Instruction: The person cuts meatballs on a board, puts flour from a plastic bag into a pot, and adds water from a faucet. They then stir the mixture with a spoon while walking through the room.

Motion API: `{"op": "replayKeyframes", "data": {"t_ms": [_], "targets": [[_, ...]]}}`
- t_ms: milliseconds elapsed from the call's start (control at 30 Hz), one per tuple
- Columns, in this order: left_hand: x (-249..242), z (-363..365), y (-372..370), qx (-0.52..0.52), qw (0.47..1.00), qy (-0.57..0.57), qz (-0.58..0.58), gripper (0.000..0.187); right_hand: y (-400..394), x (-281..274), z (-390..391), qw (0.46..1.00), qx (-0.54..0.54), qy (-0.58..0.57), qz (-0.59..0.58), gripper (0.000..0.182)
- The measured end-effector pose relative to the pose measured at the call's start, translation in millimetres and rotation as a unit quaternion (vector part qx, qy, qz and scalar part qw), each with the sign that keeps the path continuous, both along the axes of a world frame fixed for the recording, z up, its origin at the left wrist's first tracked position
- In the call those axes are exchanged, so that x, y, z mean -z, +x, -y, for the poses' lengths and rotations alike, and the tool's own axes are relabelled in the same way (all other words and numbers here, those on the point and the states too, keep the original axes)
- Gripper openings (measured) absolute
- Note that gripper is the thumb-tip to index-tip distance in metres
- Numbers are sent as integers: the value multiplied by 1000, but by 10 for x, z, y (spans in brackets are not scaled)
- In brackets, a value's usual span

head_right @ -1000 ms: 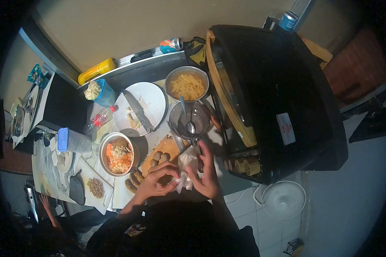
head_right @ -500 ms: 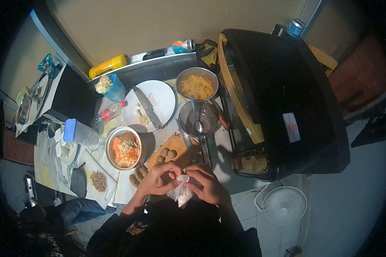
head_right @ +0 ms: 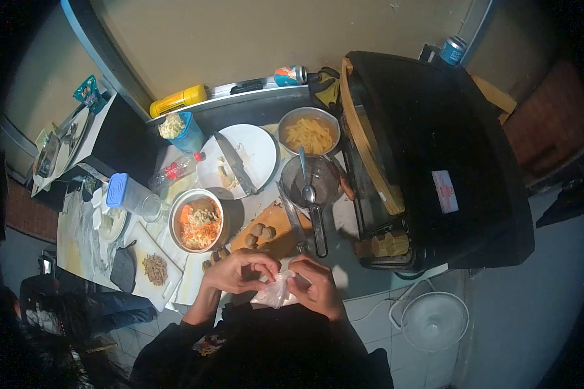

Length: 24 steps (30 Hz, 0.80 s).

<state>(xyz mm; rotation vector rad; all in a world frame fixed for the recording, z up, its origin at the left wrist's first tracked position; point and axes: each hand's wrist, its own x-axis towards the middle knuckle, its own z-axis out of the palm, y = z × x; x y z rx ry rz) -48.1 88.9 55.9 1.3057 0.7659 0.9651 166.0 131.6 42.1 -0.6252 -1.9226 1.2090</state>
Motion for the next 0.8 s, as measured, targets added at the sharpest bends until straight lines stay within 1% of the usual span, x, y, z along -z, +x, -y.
{"op": "replayKeyframes", "data": {"t_ms": [33,100,167,233,300,367,433,467,533,567,600,667,700,767,800], "targets": [[-22,-13,9,-2,1000,1,-1,22,4,-12,-7,1000,3,-12,2,20],[-55,-25,19,-17,987,55,-149,21,17,-1,2,1000,4,-19,-3,20],[-16,-14,30,-36,985,77,-148,20,-11,-6,-6,1000,6,-25,-8,19],[-25,15,72,-70,985,111,-112,20,-16,-33,32,998,10,-55,12,16],[-42,25,92,-83,986,110,-99,21,-35,-42,50,998,11,-60,23,15],[-22,80,100,-101,981,101,-134,22,-46,-15,64,997,13,-63,34,13],[28,91,107,-122,978,100,-136,23,-51,80,71,993,10,-115,31,14],[52,97,120,-138,976,96,-137,23,-57,98,90,993,9,-114,34,14],[74,103,127,-153,974,105,-132,23,-82,117,122,985,18,-172,5,15],[86,106,128,-167,971,112,-131,23,-78,116,125,985,19,-171,6,15],[107,113,133,-167,971,113,-129,23,-78,115,127,983,-7,-183,-2,15],[151,131,141,-221,960,109,-129,24,-90,100,128,980,-53,-189,-21,15],[169,134,136,-219,961,109,-128,24,-92,73,138,980,-50,-189,-21,15],[188,123,111,-223,965,102,-88,26,-98,20,153,961,-44,-268,-47,15],[170,108,102,-222,966,102,-88,26,-90,47,150,961,-42,-268,-47,15]]}}
